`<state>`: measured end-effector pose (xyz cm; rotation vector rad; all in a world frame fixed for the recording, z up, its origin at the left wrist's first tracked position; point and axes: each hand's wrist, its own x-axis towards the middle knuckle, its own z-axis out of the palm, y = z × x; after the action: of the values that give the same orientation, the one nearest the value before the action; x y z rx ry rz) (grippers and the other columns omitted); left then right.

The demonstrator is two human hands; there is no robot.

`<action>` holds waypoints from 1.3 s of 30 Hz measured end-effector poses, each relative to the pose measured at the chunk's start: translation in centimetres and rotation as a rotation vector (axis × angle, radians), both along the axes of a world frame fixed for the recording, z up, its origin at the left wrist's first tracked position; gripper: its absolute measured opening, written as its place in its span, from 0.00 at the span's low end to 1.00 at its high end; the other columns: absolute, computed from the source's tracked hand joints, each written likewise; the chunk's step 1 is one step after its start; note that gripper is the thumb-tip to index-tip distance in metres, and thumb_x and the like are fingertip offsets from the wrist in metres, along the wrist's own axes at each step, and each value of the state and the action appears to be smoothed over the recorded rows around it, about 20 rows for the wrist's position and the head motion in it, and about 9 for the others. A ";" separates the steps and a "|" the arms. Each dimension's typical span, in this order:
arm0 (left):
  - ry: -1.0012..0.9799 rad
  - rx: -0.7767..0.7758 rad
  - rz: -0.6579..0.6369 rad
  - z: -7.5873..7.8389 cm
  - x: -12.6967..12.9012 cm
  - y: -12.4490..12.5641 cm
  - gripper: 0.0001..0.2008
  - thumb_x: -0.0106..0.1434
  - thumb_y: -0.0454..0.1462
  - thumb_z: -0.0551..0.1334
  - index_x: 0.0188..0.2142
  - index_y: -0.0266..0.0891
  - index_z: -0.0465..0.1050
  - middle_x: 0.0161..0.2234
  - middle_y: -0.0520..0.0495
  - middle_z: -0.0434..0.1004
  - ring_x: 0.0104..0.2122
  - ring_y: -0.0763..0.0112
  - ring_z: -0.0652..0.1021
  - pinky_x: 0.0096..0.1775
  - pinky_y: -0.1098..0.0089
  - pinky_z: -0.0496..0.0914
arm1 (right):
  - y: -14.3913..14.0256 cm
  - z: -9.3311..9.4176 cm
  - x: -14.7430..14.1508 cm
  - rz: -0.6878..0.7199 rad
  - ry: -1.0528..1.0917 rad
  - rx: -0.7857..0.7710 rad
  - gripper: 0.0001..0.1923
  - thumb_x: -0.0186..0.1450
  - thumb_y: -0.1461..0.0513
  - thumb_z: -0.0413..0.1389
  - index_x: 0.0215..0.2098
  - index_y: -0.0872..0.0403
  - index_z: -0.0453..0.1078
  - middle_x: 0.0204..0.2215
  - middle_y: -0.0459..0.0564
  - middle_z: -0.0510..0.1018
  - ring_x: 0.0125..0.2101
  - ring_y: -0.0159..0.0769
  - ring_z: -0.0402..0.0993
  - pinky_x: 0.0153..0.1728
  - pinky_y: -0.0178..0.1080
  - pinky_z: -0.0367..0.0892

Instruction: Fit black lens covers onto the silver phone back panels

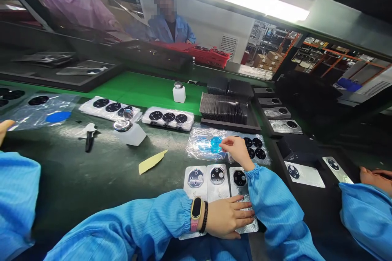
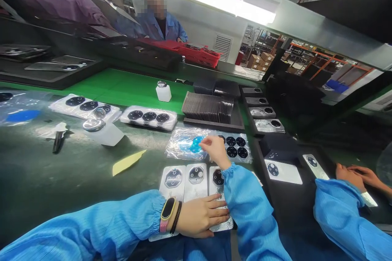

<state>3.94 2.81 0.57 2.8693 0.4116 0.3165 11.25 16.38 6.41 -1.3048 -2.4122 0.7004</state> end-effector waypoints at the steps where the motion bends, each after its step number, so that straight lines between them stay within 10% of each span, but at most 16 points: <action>1: 0.006 0.003 0.000 0.2 0.0 0.0 0.26 0.66 0.42 0.60 0.59 0.28 0.65 0.56 0.39 0.74 0.59 0.59 0.68 0.63 0.61 0.57 | 0.3 -0.1 -0.1 -0.031 -0.001 0.035 0.09 0.65 0.66 0.52 0.34 0.57 0.75 0.29 0.49 0.81 0.30 0.35 0.78 0.34 0.36 0.71; 14: -0.017 0.048 0.006 0.6 0.1 0.1 0.25 0.65 0.43 0.62 0.56 0.29 0.67 0.53 0.41 0.77 0.53 0.60 0.73 0.60 0.63 0.59 | -1.5 -0.4 -0.7 0.070 -0.157 0.195 0.19 0.60 0.76 0.46 0.38 0.56 0.74 0.47 0.57 0.77 0.50 0.45 0.66 0.48 0.48 0.63; 22: 0.011 0.066 0.039 0.2 0.2 -0.1 0.19 0.62 0.44 0.65 0.48 0.33 0.74 0.39 0.45 0.83 0.41 0.62 0.79 0.46 0.67 0.69 | -5.4 0.1 -4.7 0.399 -0.290 0.042 0.07 0.62 0.69 0.56 0.33 0.54 0.76 0.32 0.48 0.80 0.36 0.35 0.74 0.36 0.34 0.66; 39: -0.009 0.206 0.144 2.4 0.3 -0.2 0.09 0.58 0.49 0.67 0.31 0.48 0.77 0.36 0.55 0.82 0.39 0.71 0.78 0.43 0.75 0.71 | -6.4 2.6 -7.0 0.414 -0.626 -0.002 0.14 0.62 0.71 0.51 0.40 0.58 0.78 0.41 0.58 0.81 0.42 0.44 0.77 0.38 0.37 0.71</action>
<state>4.24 2.60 2.97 3.0423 0.6203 0.4191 4.24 10.00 9.04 -1.1542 -3.2439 0.4236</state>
